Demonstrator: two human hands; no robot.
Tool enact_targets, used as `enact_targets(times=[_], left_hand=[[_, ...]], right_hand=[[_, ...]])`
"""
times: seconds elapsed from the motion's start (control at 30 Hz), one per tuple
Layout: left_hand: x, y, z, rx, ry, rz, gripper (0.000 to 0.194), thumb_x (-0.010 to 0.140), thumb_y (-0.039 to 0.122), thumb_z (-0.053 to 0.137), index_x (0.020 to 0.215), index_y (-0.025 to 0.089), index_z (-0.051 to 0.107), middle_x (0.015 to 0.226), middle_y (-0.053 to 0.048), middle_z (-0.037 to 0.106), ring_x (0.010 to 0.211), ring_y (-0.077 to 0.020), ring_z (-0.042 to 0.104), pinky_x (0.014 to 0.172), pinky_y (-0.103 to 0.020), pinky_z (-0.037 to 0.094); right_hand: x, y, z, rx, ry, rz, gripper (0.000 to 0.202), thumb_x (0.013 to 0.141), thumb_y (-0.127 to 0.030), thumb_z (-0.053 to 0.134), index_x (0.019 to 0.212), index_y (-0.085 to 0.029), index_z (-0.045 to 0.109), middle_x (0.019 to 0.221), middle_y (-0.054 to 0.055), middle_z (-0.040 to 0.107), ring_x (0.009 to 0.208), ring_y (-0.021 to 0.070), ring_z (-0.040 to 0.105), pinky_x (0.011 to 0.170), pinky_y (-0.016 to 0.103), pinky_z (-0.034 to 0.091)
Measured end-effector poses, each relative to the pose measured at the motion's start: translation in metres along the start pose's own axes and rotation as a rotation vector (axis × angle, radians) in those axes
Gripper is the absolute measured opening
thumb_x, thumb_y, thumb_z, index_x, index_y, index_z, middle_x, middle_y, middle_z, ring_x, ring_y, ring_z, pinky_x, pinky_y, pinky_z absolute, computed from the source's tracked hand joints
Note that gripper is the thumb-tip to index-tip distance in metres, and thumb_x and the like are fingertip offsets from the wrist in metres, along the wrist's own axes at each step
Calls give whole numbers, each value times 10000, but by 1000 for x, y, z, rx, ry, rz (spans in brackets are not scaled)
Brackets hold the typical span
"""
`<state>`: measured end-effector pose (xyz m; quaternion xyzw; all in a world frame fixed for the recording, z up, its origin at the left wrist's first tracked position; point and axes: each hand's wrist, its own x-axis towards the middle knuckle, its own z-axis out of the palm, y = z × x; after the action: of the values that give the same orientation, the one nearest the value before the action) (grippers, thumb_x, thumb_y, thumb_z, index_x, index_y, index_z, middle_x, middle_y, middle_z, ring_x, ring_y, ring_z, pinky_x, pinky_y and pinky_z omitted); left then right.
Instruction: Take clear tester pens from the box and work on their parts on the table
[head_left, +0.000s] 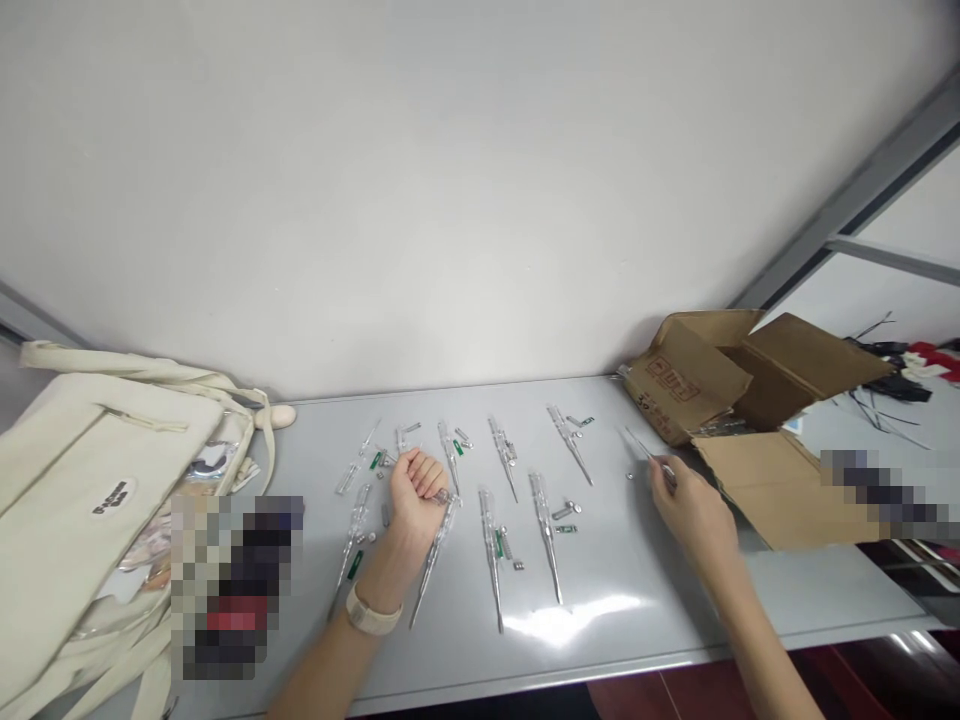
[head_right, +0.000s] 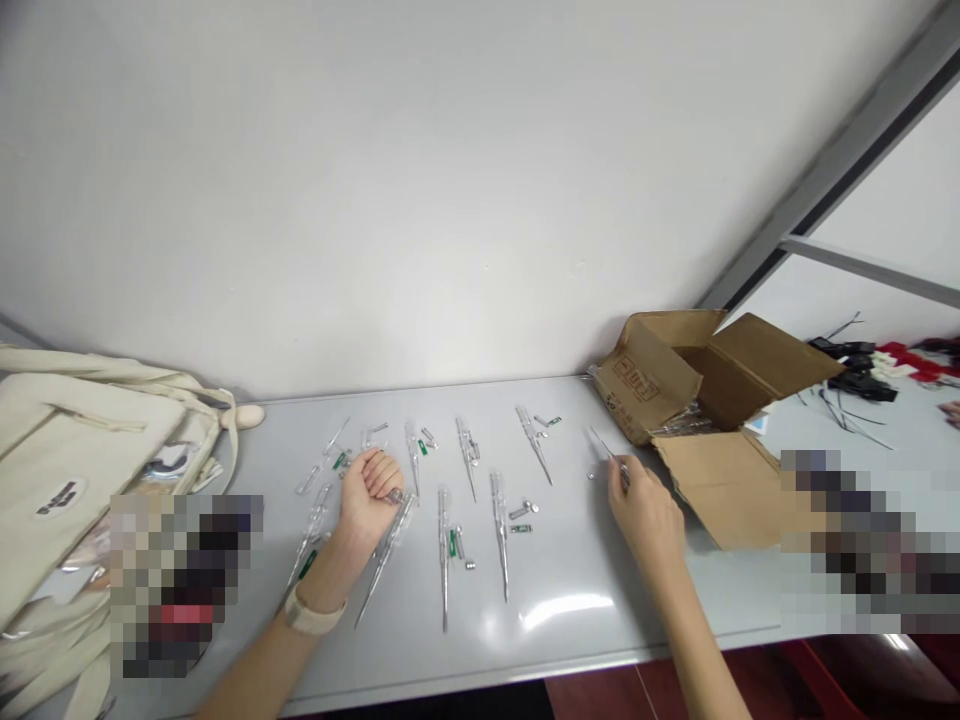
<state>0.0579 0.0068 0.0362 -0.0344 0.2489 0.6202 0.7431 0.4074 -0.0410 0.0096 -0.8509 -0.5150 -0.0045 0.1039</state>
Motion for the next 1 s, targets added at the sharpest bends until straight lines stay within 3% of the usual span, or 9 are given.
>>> enact_targets(times=[0.2, 0.33, 0.47, 0.63, 0.83, 1.0], left_hand=[[1, 0, -2, 12, -11, -11, 451, 858, 128, 442, 543, 216, 131, 425, 92, 129, 316, -47, 165, 335, -192, 147], [0, -1, 1, -33, 31, -36, 446, 876, 128, 411, 542, 218, 130, 417, 93, 123, 308, -44, 154, 326, -184, 140], [-2, -1, 4, -59, 36, -48, 445, 878, 122, 413, 549, 220, 129, 415, 94, 126, 304, -41, 167, 324, -183, 143], [-4, -3, 7, -75, 39, -77, 445, 881, 124, 419, 556, 222, 131, 405, 92, 148, 300, -41, 188, 323, -185, 151], [-5, -5, 9, -129, 65, -116, 445, 904, 136, 415, 554, 228, 155, 396, 92, 174, 295, -39, 199, 320, -180, 154], [-6, -9, 12, -137, -7, -166, 440, 940, 142, 397, 554, 220, 201, 421, 89, 203, 321, -34, 237, 341, -169, 191]], right_hand=[[32, 12, 21, -56, 117, -109, 406, 962, -373, 377, 1205, -175, 634, 945, 136, 614, 835, 258, 609, 679, 323, 442], [42, 18, 35, -48, 212, -193, 416, 954, -355, 392, 1180, -132, 661, 899, 132, 553, 882, 265, 557, 770, 347, 462], [46, 22, 43, 24, 288, -274, 417, 947, -352, 391, 1165, -111, 654, 911, 138, 543, 899, 272, 530, 834, 394, 464], [34, 22, 36, 140, 385, -375, 419, 971, -352, 335, 1069, -102, 657, 1007, 169, 558, 958, 266, 534, 899, 405, 449], [-1, 19, 29, 362, 252, -482, 330, 958, -439, 423, 997, -184, 628, 968, 106, 600, 928, 237, 588, 863, 361, 470], [-18, 22, 29, 472, 197, -491, 298, 957, -441, 414, 921, -218, 608, 918, 87, 633, 878, 239, 621, 821, 382, 490]])
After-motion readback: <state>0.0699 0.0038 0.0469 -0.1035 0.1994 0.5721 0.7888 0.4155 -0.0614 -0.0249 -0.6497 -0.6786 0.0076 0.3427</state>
